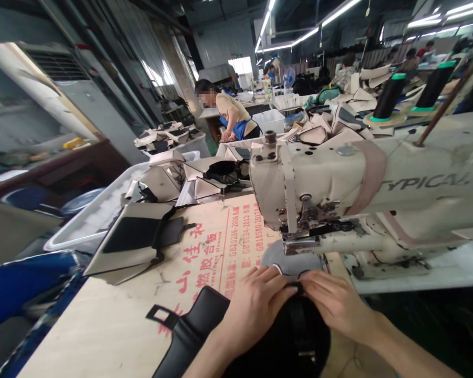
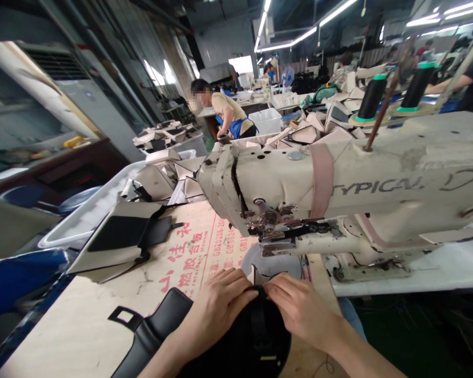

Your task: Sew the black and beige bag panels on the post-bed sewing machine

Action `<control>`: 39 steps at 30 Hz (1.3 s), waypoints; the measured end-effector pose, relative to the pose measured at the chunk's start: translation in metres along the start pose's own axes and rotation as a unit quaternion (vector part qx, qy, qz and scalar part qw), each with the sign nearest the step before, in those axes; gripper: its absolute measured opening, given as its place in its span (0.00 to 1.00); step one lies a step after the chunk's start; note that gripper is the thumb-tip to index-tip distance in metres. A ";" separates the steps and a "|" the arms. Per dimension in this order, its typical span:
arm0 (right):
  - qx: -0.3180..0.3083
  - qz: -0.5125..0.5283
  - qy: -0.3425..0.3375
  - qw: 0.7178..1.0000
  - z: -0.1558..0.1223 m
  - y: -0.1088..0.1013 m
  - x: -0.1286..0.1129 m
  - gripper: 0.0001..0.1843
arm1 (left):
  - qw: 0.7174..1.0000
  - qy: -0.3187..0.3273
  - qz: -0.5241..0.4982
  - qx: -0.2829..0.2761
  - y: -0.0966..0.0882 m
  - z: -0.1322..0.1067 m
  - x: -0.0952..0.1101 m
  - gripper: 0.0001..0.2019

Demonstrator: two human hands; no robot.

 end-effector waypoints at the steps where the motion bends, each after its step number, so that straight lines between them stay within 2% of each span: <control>1: 0.008 -0.003 0.001 1.000 0.000 -0.001 0.001 0.13 | 0.999 -0.027 -0.026 0.002 0.003 0.005 -0.005 0.17; 4: 0.029 -0.009 0.003 1.000 0.001 -0.001 0.004 0.12 | 0.987 -0.107 -0.120 -0.026 0.023 0.015 -0.026 0.20; 7: 0.032 0.011 0.017 0.999 0.001 -0.002 0.007 0.11 | 0.973 -0.148 -0.173 -0.047 0.038 0.019 -0.041 0.20; 11: 0.033 0.042 0.075 0.996 0.006 -0.010 0.011 0.10 | 0.968 -0.160 -0.191 -0.044 0.041 0.019 -0.046 0.18; 15: -0.006 -0.035 0.023 0.999 0.015 -0.011 -0.001 0.11 | 0.963 -0.181 -0.193 -0.051 0.044 0.020 -0.049 0.17; 17: -0.002 -0.066 0.007 0.998 0.017 -0.012 -0.003 0.10 | 0.962 -0.182 -0.197 -0.045 0.043 0.020 -0.048 0.17; 20: 0.018 -0.081 0.005 0.997 0.018 -0.013 -0.003 0.10 | 0.967 -0.153 -0.206 0.010 0.028 0.016 -0.040 0.14; 22: 0.032 -0.081 0.018 0.996 0.016 -0.014 -0.001 0.10 | 0.973 -0.110 -0.199 0.044 0.015 0.008 -0.028 0.12; 25: 0.049 -0.072 0.046 0.995 0.012 -0.014 0.002 0.10 | 0.986 -0.046 -0.148 0.065 0.004 -0.004 -0.008 0.12; 29: 0.080 -0.065 0.062 0.993 0.005 -0.015 0.006 0.10 | 0.997 -0.007 -0.026 0.073 0.011 -0.010 0.001 0.15; 32: 0.066 -0.070 0.047 0.994 0.002 -0.014 0.006 0.10 | 0.997 0.021 0.040 0.066 0.022 -0.010 0.005 0.14; 36: 0.020 -0.074 0.033 0.996 0.005 -0.014 0.005 0.09 | 0.996 0.042 0.050 0.062 0.025 -0.008 0.008 0.14; 39: -0.030 -0.070 0.022 0.997 0.011 -0.010 0.002 0.09 | 0.997 0.064 0.031 0.035 0.023 -0.004 0.011 0.14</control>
Point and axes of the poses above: each hand's wrist, its own z-axis towards the middle knuckle, its own y-axis out of the palm, x = y × z, the point moved 9 cm from there along z, towards the middle knuckle, and after that the axes turned 2 degrees about x, right-handed, at the moved point
